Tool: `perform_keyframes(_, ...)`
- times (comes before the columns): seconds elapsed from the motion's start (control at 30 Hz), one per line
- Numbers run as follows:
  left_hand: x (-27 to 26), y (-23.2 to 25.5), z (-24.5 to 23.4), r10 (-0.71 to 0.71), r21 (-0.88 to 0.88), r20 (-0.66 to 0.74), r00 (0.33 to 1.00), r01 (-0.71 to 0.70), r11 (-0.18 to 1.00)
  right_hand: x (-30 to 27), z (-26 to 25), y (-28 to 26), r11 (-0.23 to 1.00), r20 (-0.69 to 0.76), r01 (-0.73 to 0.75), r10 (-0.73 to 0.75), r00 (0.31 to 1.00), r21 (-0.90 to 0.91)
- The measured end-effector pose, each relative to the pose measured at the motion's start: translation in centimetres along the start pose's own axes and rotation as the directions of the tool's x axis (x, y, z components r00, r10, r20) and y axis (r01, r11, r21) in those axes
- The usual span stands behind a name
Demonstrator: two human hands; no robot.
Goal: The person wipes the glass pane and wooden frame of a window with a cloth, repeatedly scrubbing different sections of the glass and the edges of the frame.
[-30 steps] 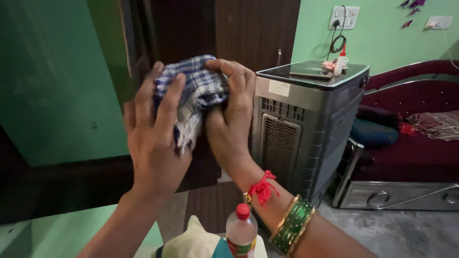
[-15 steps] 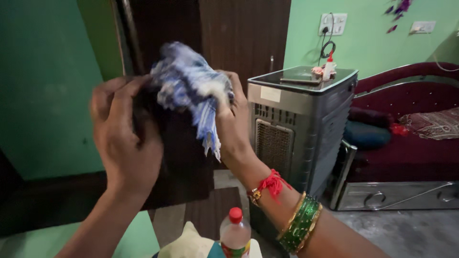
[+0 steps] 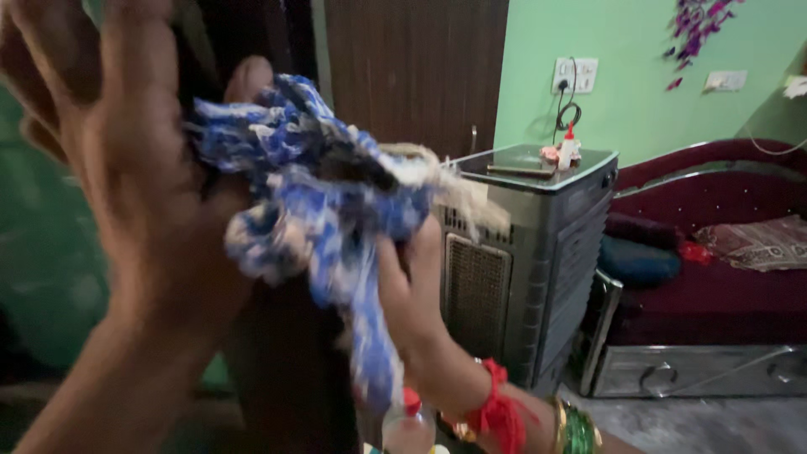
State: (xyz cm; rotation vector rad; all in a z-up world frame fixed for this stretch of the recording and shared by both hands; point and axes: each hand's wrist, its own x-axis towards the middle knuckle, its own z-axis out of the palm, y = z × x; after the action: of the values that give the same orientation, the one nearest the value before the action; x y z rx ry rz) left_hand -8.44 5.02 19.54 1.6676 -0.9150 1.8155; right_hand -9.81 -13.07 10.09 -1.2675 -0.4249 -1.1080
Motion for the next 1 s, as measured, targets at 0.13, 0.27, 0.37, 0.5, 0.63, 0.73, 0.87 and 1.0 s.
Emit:
perform_keyframes(0.13, 2.5, 0.3, 0.1, -0.031, 0.042, 0.058, 0.998, 0.029, 0.999, -2.1, 2.1, -5.3, 0.951, 0.215, 0.31, -0.299, 0.93, -0.017)
perform_keyframes(0.27, 2.1, 2.5, -0.5, -0.059, -0.077, 0.104, 0.993, 0.067, 0.995, 0.7, 3.5, -6.4, 0.91, 0.229, 0.272, -0.351, 0.908, 0.313)
perform_keyframes(0.37, 2.3, 2.8, -0.7, -0.034, -0.051, 0.108, 0.994, 0.04, 0.998, 1.8, 3.4, -7.4, 0.918, 0.23, 0.235, -0.315, 0.921, 0.318)
perform_keyframes(0.5, 2.4, 2.6, -0.7, -0.048, -0.056, 0.131, 0.99, 0.056, 0.997, 5.4, 5.3, -7.9, 0.881, 0.116, 0.463, -0.472, 0.874, 0.094)
perform_keyframes(0.63, 2.7, 2.7, -0.8, -0.064, 0.217, 0.27, 0.961, 0.004, 0.976, 4.4, 4.7, -7.1, 0.83, 0.182, 0.556, -0.555, 0.812, 0.048)
perform_keyframes(0.73, 2.8, 3.1, -0.8, -0.1, -0.103, 0.138, 0.985, 0.114, 0.988, -0.5, 3.3, -4.2, 0.961, 0.077, 0.264, -0.27, 0.96, 0.086)
perform_keyframes(0.87, 2.4, 3.1, -1.0, -0.074, -0.077, 0.116, 0.99, 0.084, 0.994, -8.0, 1.7, -0.9, 0.967, 0.02, 0.24, -0.243, 0.97, 0.084)
perform_keyframes(1.0, 2.2, 2.9, -0.9, -0.031, -0.108, 0.103, 0.994, 0.042, 0.993, -8.7, 1.2, -1.5, 0.947, 0.118, 0.319, -0.313, 0.942, -0.039)
